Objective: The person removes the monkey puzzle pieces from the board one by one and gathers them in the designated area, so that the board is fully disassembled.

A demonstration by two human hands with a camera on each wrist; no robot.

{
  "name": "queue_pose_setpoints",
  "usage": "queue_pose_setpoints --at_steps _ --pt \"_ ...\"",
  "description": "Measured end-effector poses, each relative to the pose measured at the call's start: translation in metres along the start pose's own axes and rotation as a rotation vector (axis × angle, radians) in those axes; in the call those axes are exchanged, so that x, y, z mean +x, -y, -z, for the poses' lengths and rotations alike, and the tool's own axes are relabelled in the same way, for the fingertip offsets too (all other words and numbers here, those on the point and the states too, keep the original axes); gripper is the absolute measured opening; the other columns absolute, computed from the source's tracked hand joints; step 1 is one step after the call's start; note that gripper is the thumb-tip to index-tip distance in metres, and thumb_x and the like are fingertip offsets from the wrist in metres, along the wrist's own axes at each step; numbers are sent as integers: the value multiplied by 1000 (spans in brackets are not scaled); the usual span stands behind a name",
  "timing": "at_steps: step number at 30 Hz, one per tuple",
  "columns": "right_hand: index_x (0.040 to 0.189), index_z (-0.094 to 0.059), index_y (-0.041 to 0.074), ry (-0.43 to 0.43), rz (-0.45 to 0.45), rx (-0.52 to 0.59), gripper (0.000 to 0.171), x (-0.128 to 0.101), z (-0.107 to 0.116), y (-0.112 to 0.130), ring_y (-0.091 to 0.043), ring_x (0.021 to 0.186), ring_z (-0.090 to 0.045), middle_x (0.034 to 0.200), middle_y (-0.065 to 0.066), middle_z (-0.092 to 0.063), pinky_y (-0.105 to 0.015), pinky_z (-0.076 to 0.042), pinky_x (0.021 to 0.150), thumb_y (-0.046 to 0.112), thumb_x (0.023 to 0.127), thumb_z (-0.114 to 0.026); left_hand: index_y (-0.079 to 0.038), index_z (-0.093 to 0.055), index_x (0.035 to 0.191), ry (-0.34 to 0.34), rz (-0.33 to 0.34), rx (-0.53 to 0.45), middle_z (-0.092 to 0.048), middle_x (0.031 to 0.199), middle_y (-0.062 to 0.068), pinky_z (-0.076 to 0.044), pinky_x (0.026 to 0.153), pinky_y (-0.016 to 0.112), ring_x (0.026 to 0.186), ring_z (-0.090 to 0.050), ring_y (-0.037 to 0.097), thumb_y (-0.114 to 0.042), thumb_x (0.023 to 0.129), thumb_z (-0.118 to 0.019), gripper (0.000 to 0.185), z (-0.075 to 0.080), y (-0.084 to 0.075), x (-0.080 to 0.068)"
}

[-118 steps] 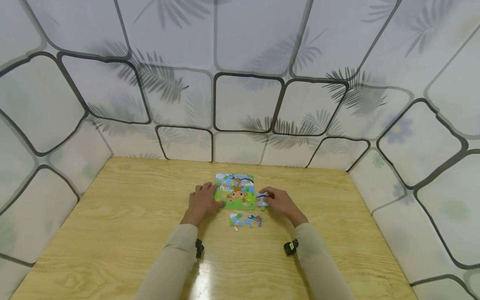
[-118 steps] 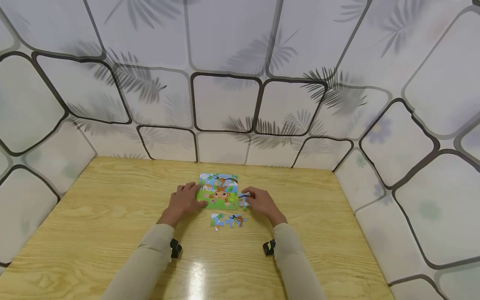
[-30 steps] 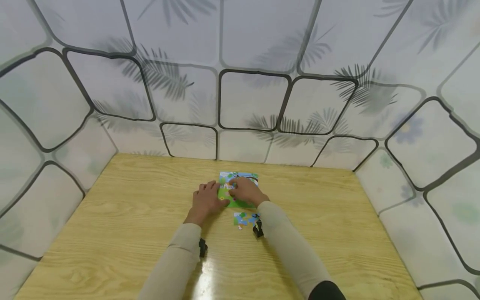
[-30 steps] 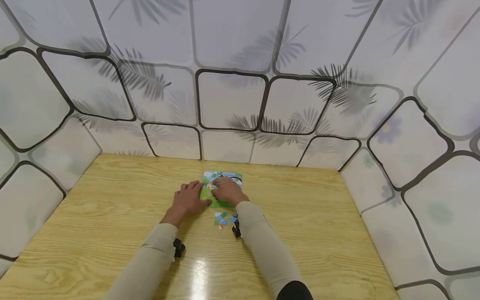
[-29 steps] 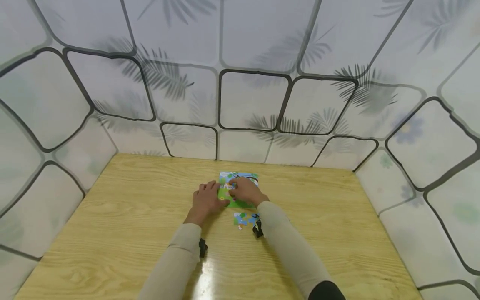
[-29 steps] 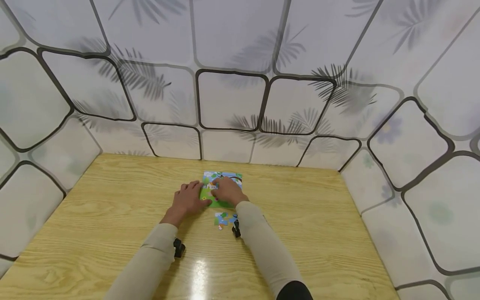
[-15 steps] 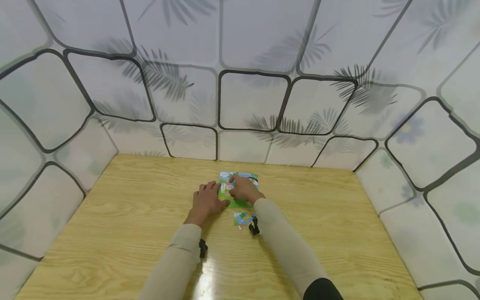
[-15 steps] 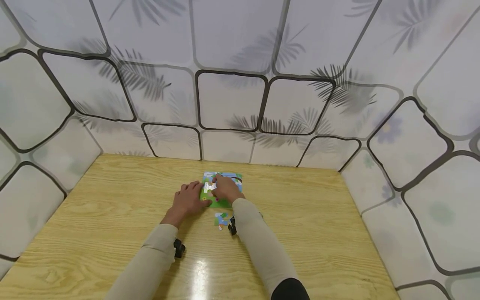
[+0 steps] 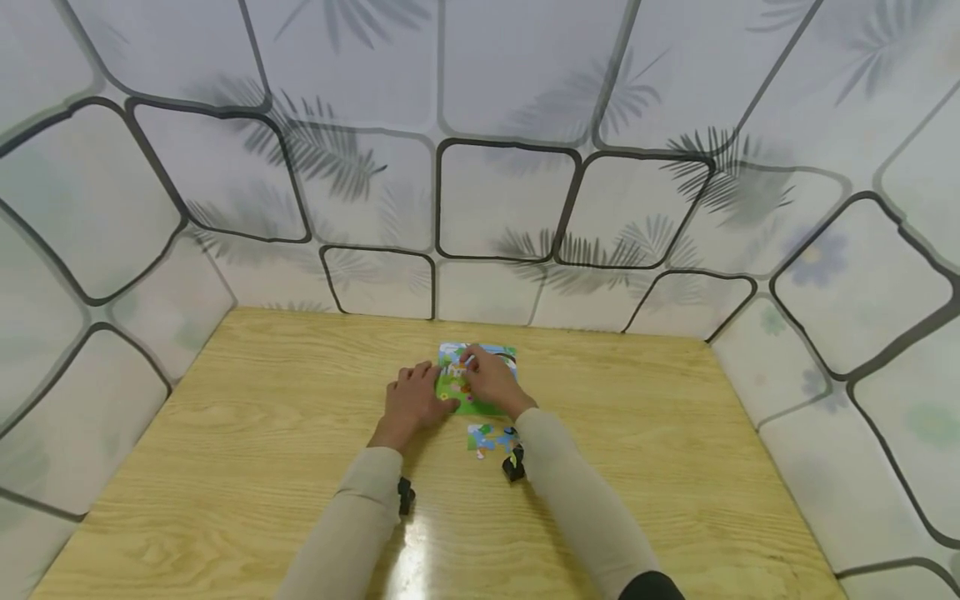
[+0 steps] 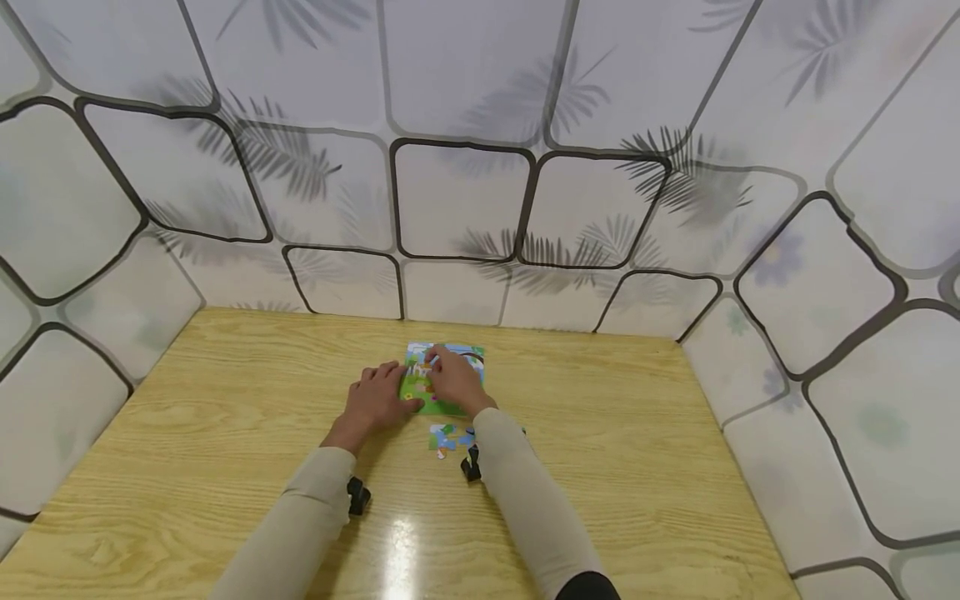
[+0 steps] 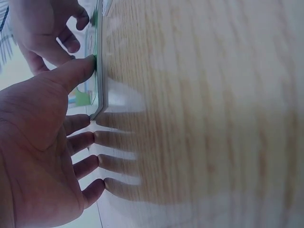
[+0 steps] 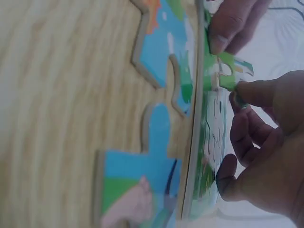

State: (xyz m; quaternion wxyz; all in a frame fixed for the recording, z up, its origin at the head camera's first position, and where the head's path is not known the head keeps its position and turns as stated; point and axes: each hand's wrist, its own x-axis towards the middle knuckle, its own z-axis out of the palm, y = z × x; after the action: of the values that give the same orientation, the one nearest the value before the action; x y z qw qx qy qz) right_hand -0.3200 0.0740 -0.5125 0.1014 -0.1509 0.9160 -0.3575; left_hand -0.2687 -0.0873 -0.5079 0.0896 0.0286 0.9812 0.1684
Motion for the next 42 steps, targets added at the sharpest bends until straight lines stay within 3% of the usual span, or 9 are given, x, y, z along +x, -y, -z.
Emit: queue_pose_setpoints --at_steps 7,15,23,30,42 --pt "115 -54 20 -32 -32 60 18 -8 9 -9 -14 82 -62 103 -4 -64 -32 -51 74 22 98 -54 -12 -37 149 5 0 -12 -31 157 10 -32 108 60 141 -29 38 -55 89 -61 78 1 0 -1" --pt "110 -56 19 -8 -35 112 15 -25 22 -18 -17 78 -59 101 -2 -62 -30 -50 65 22 96 -51 -12 -36 150 8 -11 -10 -31 157 11 -31 108 61 141 -29 38 -56 89 -60 79 0 0 0" --pt "101 -61 18 17 28 19 9 -44 31 -22 -13 82 -58 94 1 -64 -32 -48 73 20 94 -58 -11 -36 149 11 -20 -21 -30 157 12 -31 108 61 141 -29 39 -55 89 -60 79 1 0 -1" --pt "95 -59 19 89 64 20 4 -63 36 -20 -13 79 -57 92 1 -62 -30 -47 68 22 95 -61 -11 -35 150 11 -21 -26 -29 158 12 -31 108 61 141 -28 40 -56 89 -59 79 1 1 0" --pt "104 -60 19 227 131 67 7 -87 35 -26 -13 81 -58 93 3 -61 -29 -50 68 19 96 -59 -11 -35 150 -4 -25 -28 -30 157 12 -30 109 61 141 -28 40 -55 89 -60 80 -1 1 0"
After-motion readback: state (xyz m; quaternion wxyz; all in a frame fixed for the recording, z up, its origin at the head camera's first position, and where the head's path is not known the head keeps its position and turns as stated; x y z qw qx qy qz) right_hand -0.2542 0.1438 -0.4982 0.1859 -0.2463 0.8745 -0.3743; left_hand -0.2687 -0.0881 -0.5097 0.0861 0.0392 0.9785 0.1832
